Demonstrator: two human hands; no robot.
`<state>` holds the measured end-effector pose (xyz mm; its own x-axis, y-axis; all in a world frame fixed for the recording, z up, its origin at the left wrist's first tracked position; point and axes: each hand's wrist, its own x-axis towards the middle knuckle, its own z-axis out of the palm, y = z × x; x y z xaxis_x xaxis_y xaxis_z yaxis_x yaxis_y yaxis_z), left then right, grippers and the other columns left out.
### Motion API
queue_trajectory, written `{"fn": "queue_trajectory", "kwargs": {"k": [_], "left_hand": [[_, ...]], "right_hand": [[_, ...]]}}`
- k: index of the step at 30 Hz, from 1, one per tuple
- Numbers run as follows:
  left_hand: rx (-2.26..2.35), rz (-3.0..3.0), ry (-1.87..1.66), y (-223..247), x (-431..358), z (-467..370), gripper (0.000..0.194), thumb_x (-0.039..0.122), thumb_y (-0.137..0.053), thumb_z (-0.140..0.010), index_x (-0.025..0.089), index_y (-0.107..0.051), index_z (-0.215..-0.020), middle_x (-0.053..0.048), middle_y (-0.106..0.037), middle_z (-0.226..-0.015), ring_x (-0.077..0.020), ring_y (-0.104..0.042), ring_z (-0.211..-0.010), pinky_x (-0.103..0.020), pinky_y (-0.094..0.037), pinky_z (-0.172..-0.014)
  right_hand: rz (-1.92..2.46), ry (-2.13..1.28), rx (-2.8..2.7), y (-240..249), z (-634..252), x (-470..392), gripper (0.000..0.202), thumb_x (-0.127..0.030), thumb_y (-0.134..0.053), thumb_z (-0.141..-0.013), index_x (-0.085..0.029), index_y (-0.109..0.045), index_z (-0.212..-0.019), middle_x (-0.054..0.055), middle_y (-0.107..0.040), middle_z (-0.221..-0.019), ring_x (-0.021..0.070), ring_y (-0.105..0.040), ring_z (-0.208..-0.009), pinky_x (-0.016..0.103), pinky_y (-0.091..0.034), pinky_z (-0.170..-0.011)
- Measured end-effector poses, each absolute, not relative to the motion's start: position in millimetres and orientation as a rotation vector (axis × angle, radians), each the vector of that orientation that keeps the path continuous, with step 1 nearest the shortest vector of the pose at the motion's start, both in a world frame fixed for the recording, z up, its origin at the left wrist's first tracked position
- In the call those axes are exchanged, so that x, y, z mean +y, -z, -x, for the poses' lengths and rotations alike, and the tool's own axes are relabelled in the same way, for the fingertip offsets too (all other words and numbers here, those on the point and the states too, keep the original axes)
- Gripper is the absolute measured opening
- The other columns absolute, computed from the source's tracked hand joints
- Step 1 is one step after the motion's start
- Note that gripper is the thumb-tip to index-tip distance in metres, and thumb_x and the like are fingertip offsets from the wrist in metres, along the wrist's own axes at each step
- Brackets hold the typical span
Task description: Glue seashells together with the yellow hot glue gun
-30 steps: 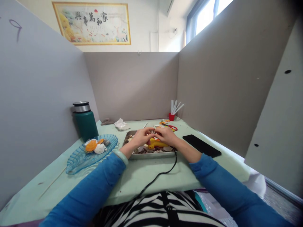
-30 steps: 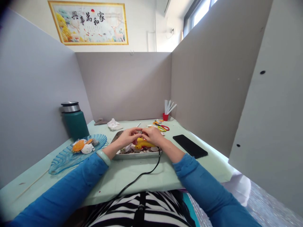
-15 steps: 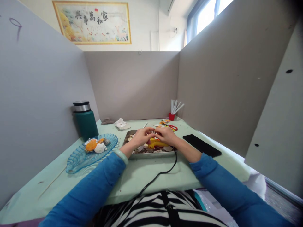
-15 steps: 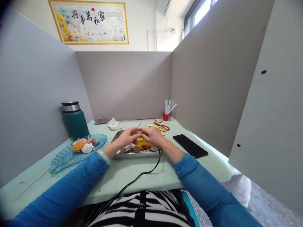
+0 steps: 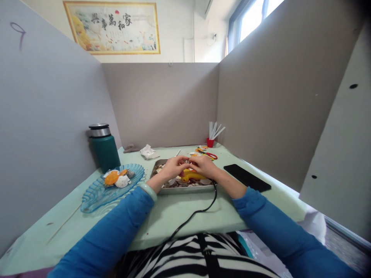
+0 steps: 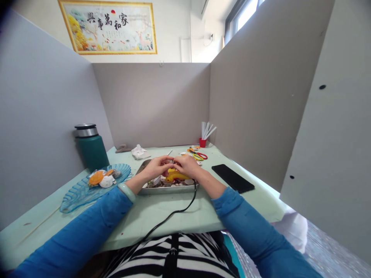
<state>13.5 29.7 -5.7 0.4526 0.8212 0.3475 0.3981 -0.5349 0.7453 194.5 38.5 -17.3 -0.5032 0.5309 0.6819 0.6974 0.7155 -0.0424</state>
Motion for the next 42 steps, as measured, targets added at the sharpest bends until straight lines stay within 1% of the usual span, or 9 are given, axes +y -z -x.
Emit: {"fn": "queue_trajectory", "kwargs": {"k": [3,8,11,18,26,32,36,42], "left_hand": [[1.016,-2.139,-0.956,5.8,29.9,-13.3,0.044,0.038,-0.059,-0.076,0.014,-0.06,-0.113,-0.002,-0.062,-0.065,-0.0111,-0.057,-0.049,-0.021,-0.046,-0.049],[1.053,-2.147,-0.988,4.6,29.6,-12.7,0.046,0.041,-0.06,-0.075,0.015,-0.063,-0.112,-0.004,-0.066,-0.072,-0.0103,-0.056,-0.049,-0.021,-0.045,-0.049],[1.079,-2.14,-1.014,4.9,30.8,-12.6,0.045,0.041,-0.059,-0.075,0.014,-0.063,-0.111,-0.003,-0.066,-0.072,-0.0106,-0.056,-0.05,-0.021,-0.044,-0.049],[1.088,-2.127,-0.987,4.5,29.3,-12.6,0.041,0.038,-0.057,-0.076,0.014,-0.066,-0.107,0.001,-0.058,-0.053,-0.0114,-0.055,-0.049,-0.02,-0.043,-0.05],[1.073,-2.154,-0.931,1.1,26.5,-12.9,0.037,0.038,-0.058,-0.075,0.014,-0.069,-0.1,0.001,-0.057,-0.051,-0.0109,-0.053,-0.048,-0.02,-0.041,-0.049],[1.071,-2.127,-0.923,3.1,27.3,-13.4,0.04,0.038,-0.058,-0.075,0.014,-0.067,-0.106,0.001,-0.057,-0.051,-0.0117,-0.054,-0.049,-0.021,-0.043,-0.05],[1.082,-2.106,-0.929,5.7,30.4,-12.8,0.044,0.04,-0.059,-0.075,0.013,-0.065,-0.111,-0.001,-0.06,-0.055,-0.0117,-0.055,-0.05,-0.021,-0.043,-0.05],[1.128,-2.166,-0.959,7.0,33.4,-12.2,0.048,0.043,-0.061,-0.073,0.016,-0.064,-0.113,-0.004,-0.067,-0.076,-0.0094,-0.055,-0.048,-0.02,-0.043,-0.048]], "right_hand": [[0.92,0.306,-2.226,17.2,-194.5,38.4,0.022,-0.028,-0.054,-0.085,-0.016,-0.059,-0.068,0.0,-0.058,-0.059,0.01,-0.046,-0.054,0.021,-0.025,-0.055],[0.915,0.322,-2.224,19.8,-195.5,42.1,0.022,-0.031,-0.053,-0.086,-0.016,-0.061,-0.072,0.0,-0.056,-0.058,0.0099,-0.045,-0.054,0.021,-0.024,-0.054],[0.926,0.328,-2.219,20.4,-196.0,42.6,0.025,-0.032,-0.051,-0.087,-0.016,-0.061,-0.071,-0.001,-0.055,-0.057,0.0095,-0.043,-0.053,0.021,-0.023,-0.054],[0.944,0.321,-2.234,18.1,-195.7,39.3,0.023,-0.03,-0.052,-0.086,-0.016,-0.061,-0.07,-0.001,-0.056,-0.058,0.0094,-0.044,-0.054,0.022,-0.023,-0.055],[0.941,0.307,-2.255,22.5,-196.8,44.6,0.02,-0.032,-0.053,-0.086,-0.017,-0.062,-0.075,0.0,-0.059,-0.06,0.0097,-0.046,-0.055,0.021,-0.023,-0.055],[0.961,0.316,-2.26,21.5,-196.7,43.3,0.022,-0.032,-0.053,-0.086,-0.016,-0.062,-0.072,0.001,-0.06,-0.062,0.0098,-0.047,-0.057,0.021,-0.024,-0.055],[0.959,0.31,-2.256,19.4,-196.4,41.1,0.021,-0.032,-0.053,-0.085,-0.017,-0.063,-0.075,0.0,-0.059,-0.061,0.0098,-0.046,-0.055,0.021,-0.024,-0.055],[0.995,0.312,-2.223,20.1,-195.8,42.9,0.016,-0.029,-0.057,-0.083,-0.017,-0.064,-0.074,0.0,-0.059,-0.06,0.0098,-0.046,-0.055,0.022,-0.024,-0.054]]}}
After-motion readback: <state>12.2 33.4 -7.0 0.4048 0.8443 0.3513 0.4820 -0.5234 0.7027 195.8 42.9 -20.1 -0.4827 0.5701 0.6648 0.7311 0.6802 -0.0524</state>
